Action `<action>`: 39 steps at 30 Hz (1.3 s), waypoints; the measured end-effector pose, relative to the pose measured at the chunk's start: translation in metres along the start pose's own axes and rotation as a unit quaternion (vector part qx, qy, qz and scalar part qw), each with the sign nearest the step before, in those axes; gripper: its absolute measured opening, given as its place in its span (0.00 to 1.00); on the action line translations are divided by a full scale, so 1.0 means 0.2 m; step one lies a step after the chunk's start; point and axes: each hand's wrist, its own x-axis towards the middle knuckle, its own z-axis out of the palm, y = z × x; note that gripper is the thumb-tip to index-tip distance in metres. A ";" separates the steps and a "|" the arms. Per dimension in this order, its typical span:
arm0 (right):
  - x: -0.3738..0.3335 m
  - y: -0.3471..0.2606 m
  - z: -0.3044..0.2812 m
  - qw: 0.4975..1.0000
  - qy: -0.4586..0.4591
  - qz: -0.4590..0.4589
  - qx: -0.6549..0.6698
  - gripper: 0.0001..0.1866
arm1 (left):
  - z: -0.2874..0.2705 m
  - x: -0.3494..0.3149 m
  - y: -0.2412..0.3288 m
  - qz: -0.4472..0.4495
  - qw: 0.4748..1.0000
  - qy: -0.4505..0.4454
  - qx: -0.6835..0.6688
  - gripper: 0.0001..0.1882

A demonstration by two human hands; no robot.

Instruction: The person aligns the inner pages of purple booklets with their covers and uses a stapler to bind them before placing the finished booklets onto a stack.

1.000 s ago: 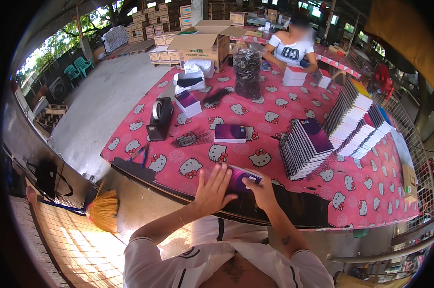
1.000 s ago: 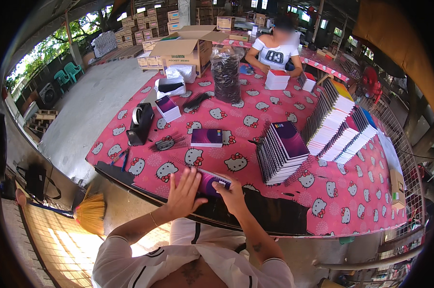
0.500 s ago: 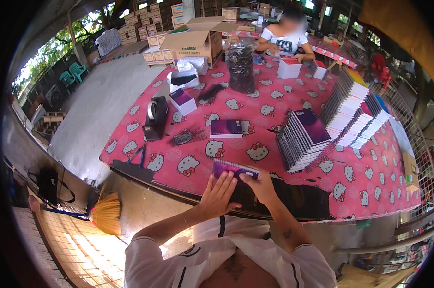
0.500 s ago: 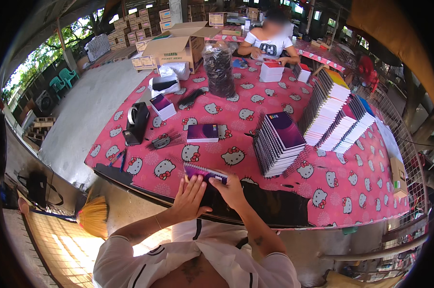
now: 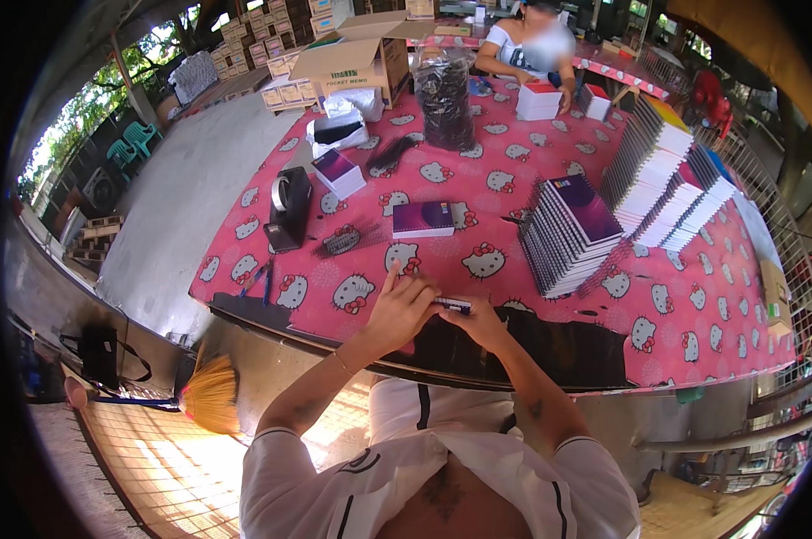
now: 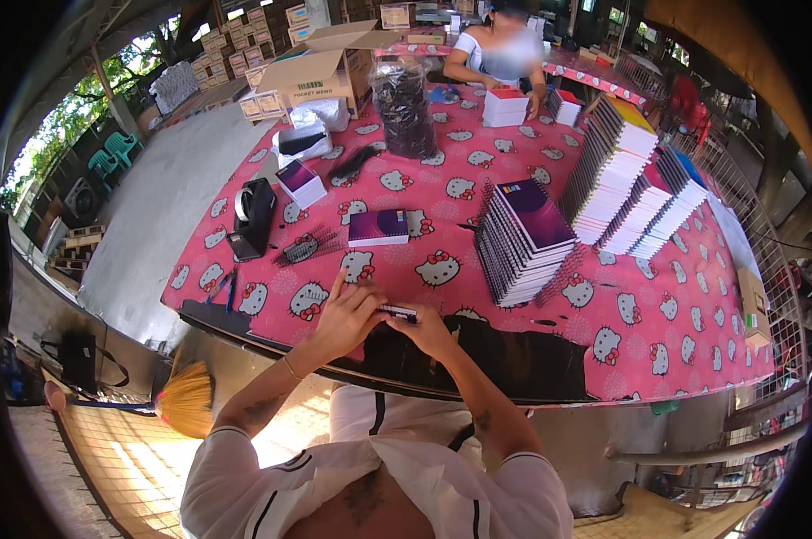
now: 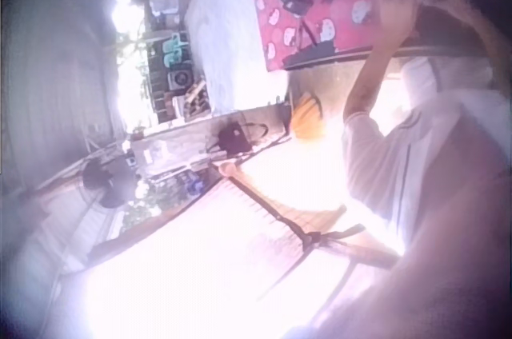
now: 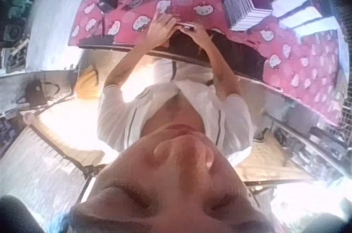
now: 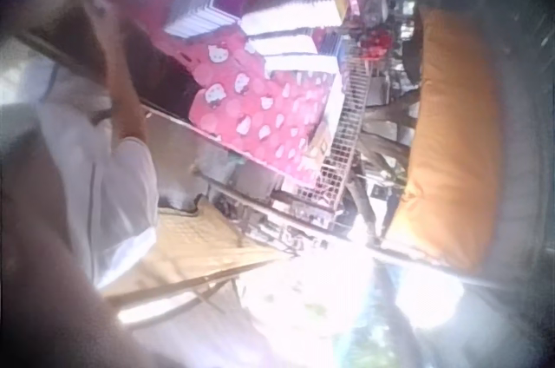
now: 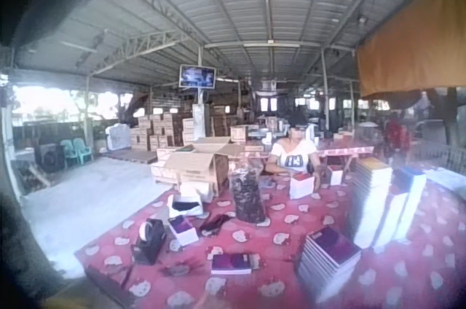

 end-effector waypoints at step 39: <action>0.02 0.03 -0.02 0.992 0.034 -0.010 -0.117 0.12 | 0.06 0.10 0.09 -0.036 0.993 0.089 -0.067 0.16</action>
